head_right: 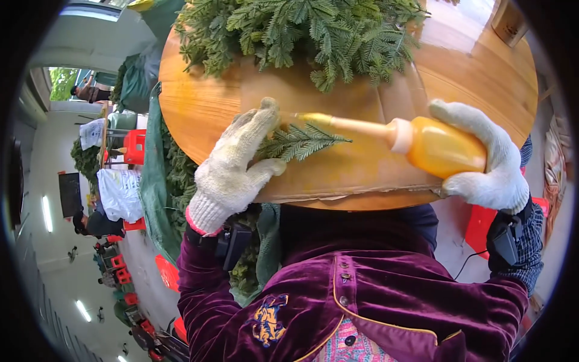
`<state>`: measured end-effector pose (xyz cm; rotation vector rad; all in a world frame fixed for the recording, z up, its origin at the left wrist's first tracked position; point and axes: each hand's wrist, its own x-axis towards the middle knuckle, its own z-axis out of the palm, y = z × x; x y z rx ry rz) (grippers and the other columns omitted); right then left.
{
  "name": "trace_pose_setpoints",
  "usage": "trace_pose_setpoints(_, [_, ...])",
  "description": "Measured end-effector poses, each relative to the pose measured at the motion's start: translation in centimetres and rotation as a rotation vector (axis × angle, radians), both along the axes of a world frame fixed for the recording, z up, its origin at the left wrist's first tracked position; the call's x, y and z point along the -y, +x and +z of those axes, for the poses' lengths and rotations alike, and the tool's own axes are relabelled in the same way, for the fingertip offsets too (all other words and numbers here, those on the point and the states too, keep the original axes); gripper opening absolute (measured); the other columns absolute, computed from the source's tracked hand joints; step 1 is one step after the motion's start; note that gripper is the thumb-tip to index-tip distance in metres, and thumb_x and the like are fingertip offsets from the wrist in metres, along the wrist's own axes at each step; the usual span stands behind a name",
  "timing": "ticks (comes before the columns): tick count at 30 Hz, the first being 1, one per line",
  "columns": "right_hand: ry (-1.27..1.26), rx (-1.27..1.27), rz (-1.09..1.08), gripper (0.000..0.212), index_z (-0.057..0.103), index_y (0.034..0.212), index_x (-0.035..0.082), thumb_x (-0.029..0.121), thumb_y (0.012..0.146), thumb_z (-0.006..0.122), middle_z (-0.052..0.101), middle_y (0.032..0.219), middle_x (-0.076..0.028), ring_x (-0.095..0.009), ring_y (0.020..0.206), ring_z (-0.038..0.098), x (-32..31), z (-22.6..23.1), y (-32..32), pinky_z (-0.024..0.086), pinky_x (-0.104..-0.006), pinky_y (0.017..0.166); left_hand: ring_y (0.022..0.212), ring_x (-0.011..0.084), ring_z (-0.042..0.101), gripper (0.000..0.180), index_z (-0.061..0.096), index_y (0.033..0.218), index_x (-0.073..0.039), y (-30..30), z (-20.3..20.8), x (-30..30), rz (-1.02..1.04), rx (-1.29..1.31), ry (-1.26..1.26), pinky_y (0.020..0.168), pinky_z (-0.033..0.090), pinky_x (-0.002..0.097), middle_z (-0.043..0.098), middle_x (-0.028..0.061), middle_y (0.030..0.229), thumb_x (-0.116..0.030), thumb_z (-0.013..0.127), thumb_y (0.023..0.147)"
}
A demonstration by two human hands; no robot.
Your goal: The person repeatedly picks up individual pine branches, applies glue from a bottle to their stems, and attaches them to a larger wreath.
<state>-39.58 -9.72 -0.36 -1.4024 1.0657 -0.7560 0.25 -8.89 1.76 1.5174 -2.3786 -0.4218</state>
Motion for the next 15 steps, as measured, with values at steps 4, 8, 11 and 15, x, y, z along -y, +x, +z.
trace_pose_setpoints(4, [-0.401, -0.145, 0.279, 0.089, 0.056, 0.143, -0.007, 0.026, 0.07, 0.094, 0.061, 0.138, -0.018, -0.028, 0.127, 0.06, 0.8, 1.9, 0.8, 0.044, -0.0382, 0.109, 0.146, 0.033, 0.046, 0.088, 0.046, 0.155, -0.005, 0.4, -0.1, 0.3, 0.013, -0.034, 0.107, 0.121, 0.038, 0.0422, 0.049, 0.0119, 0.159, -0.006, 0.083, 0.075])
trace_pose_setpoints(8, [-0.645, -0.247, 0.411, 0.08, 0.059, 0.14, -0.006, 0.02, 0.071, 0.091, 0.067, 0.125, -0.02, -0.031, 0.112, 0.067, 2.7, 2.7, 2.4, 0.05, -0.0394, 0.098, 0.148, 0.0339, 0.042, 0.089, 0.041, 0.158, -0.005, 0.3, 0.2, 0.8, 0.022, 0.006, 0.18, 0.122, 0.036, 0.0419, 0.046, 0.0129, 0.161, -0.007, 0.081, 0.078])
trace_pose_setpoints(11, [-0.747, -0.273, 0.44, 0.076, 0.06, 0.139, -0.005, 0.016, 0.071, 0.088, 0.069, 0.118, -0.021, -0.035, 0.106, 0.069, 3.9, 2.6, 3.6, 0.053, -0.0405, 0.094, 0.149, 0.0343, 0.04, 0.089, 0.041, 0.158, -0.006, 0.0, 0.5, 0.9, 0.021, 0.017, 0.19, 0.123, 0.034, 0.0422, 0.046, 0.0123, 0.161, -0.008, 0.081, 0.078])
trace_pose_setpoints(15, [-0.74, -0.31, 0.423, 0.073, 0.063, 0.136, -0.003, 0.015, 0.069, 0.086, 0.069, 0.117, -0.021, -0.036, 0.104, 0.069, 4.2, 2.3, 4.4, 0.054, -0.0419, 0.093, 0.151, 0.0344, 0.038, 0.089, 0.041, 0.158, -0.008, -0.2, 0.8, 0.8, 0.045, 0.048, 0.206, 0.124, 0.033, 0.0423, 0.045, 0.0112, 0.162, -0.008, 0.081, 0.079])
